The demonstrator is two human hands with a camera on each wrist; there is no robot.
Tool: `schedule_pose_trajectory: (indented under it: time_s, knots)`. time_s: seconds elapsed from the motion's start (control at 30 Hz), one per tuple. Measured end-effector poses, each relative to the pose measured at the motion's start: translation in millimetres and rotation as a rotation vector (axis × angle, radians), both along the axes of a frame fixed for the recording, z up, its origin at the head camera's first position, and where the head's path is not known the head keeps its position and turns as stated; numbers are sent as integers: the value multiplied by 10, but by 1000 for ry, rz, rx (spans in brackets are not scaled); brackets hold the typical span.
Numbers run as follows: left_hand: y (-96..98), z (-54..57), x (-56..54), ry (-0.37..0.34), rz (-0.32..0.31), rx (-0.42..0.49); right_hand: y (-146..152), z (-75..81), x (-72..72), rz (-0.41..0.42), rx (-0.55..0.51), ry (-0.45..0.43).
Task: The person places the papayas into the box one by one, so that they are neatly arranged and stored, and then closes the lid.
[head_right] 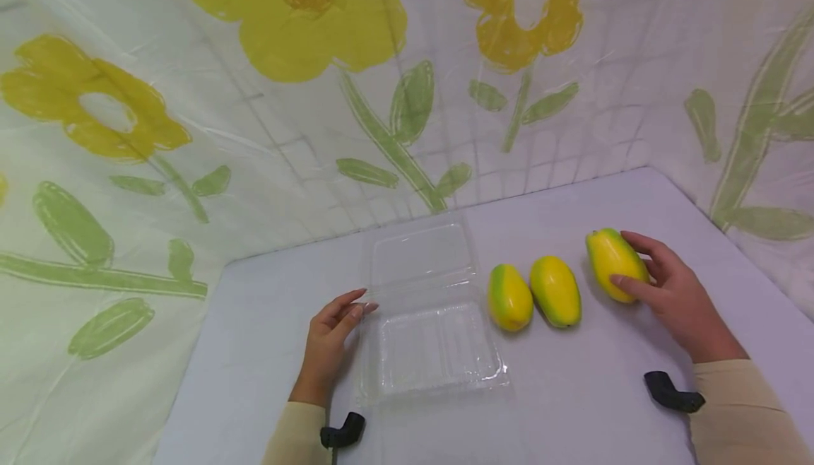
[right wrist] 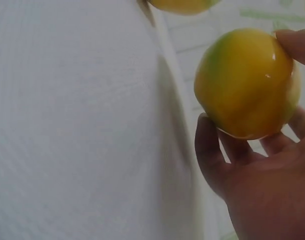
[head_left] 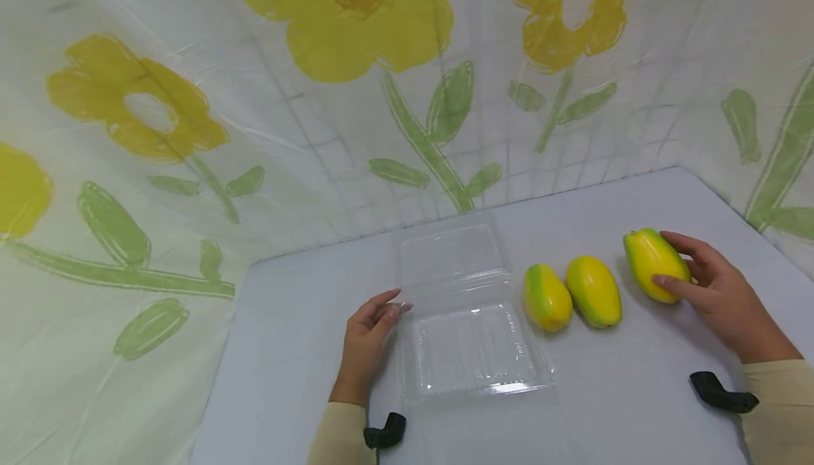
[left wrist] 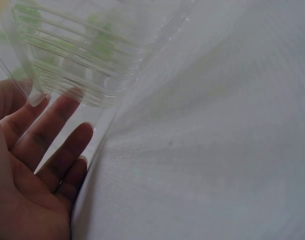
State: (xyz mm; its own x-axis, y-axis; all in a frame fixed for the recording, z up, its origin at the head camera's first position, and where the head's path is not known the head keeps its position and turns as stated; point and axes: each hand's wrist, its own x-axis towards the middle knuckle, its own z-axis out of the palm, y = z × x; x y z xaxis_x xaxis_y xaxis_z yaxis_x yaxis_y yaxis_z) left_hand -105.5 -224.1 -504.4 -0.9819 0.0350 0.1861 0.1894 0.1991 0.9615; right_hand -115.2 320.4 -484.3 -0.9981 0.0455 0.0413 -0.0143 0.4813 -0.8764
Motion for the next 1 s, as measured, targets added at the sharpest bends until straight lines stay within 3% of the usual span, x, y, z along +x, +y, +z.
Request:
schedule_pose_trajectory:
  time_s: [0.27,1.0]
  knots:
    - [11,6,-3,6,-16,12,-43,92,2,21,17,-7]
    - [1,19,3,14,-28,32,-336,392,56,68,86,176]
